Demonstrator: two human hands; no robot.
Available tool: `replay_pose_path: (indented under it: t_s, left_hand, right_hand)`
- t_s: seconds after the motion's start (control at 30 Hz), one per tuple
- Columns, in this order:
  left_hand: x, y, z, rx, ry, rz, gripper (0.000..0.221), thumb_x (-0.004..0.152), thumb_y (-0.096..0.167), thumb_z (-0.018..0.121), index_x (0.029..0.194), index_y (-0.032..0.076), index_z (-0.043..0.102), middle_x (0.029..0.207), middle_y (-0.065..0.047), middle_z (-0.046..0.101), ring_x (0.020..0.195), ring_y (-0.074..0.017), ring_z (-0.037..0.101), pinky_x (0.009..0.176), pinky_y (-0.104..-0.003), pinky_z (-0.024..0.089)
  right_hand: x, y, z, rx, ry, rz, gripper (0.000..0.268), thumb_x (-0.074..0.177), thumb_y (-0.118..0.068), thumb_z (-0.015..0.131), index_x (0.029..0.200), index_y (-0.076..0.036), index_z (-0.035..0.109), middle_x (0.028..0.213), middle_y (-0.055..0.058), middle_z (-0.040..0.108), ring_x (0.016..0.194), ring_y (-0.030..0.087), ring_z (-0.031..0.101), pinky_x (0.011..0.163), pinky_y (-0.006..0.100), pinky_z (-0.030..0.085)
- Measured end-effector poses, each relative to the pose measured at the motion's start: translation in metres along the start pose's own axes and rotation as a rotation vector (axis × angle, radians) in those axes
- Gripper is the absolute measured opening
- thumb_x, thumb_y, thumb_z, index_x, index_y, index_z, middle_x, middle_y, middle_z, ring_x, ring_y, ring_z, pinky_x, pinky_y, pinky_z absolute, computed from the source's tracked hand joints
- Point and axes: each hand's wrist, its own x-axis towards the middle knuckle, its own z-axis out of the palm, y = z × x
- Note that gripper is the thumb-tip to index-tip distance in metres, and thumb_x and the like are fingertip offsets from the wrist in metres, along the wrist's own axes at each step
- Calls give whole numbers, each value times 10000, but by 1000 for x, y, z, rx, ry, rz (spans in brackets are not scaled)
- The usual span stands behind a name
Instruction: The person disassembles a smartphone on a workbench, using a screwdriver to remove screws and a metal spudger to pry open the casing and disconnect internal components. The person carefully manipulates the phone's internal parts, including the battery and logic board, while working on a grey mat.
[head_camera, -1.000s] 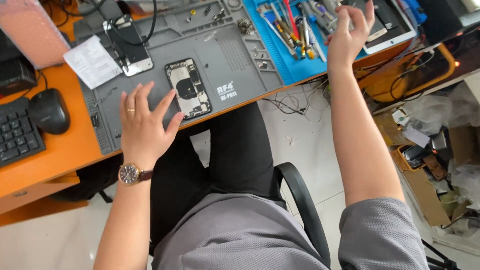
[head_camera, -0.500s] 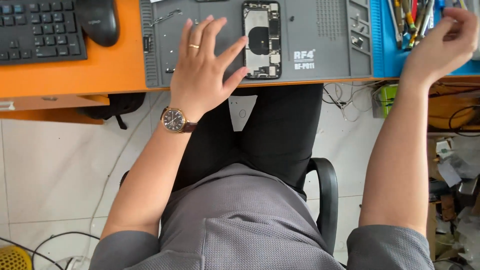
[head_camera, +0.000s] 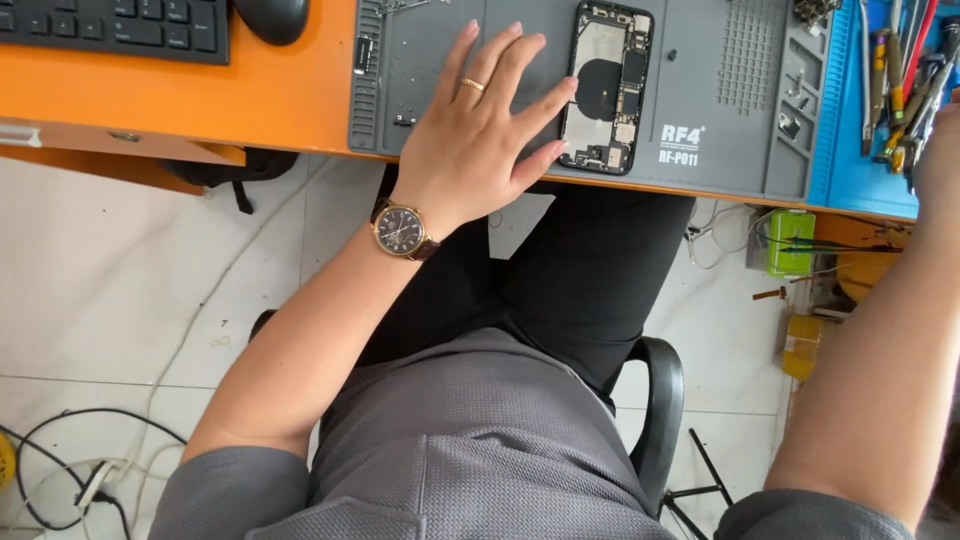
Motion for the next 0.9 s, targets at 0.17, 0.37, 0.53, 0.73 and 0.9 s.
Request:
replay_pose_path:
  t_s: [0.17,0.37,0.53,0.73,0.9]
  left_hand:
    - [1,0,-2,-38,-29,28,490,1192,463,715,1559,145,656,1561,-276,521,1486,-465,477,1287,-661,258]
    - [5,-1,-8,-13,1,38,456,1182,349,756,1555,101,671,1526,-300,522,1448,-491,480,1274,-681,286]
    - [4,1,-6,-34,-15,29,452,1178,343,747,1564,122,666,1530,-302,523,1472,-492,464,1283,-687,252]
    - [5,3,-7,-8,-18,10,457,1150,379,695,1546,156,654,1510,-289,529,1468,-476,454,1285,-679,250]
    - [2,1,-2,3,4,4,445,1138,388,686,1521,161,700,1500,-261,525,1469,-459,443,1286,-673,247]
  right_hand:
    - [-50,-78,-23,-142,-30,-417,196,1266,-35,460,1402,-33,601,1293,248,667,1141,367,714,885,467,599]
    - [-71,-112,-32,-142,118,-595,134,1249,56,741,1350,-26,774,1177,153,714,826,229,554,664,364,484]
    - [-75,-97,-23,152,161,-504,225,1183,114,650,1272,-30,798,1104,122,664,884,210,556,707,353,471]
    - [-74,-103,-19,201,287,-469,360,1085,147,568,1141,-40,870,913,77,620,751,170,446,647,359,363]
    - [-66,-103,-12,283,454,-477,353,977,98,550,1007,-83,852,946,99,751,782,204,632,640,351,491]
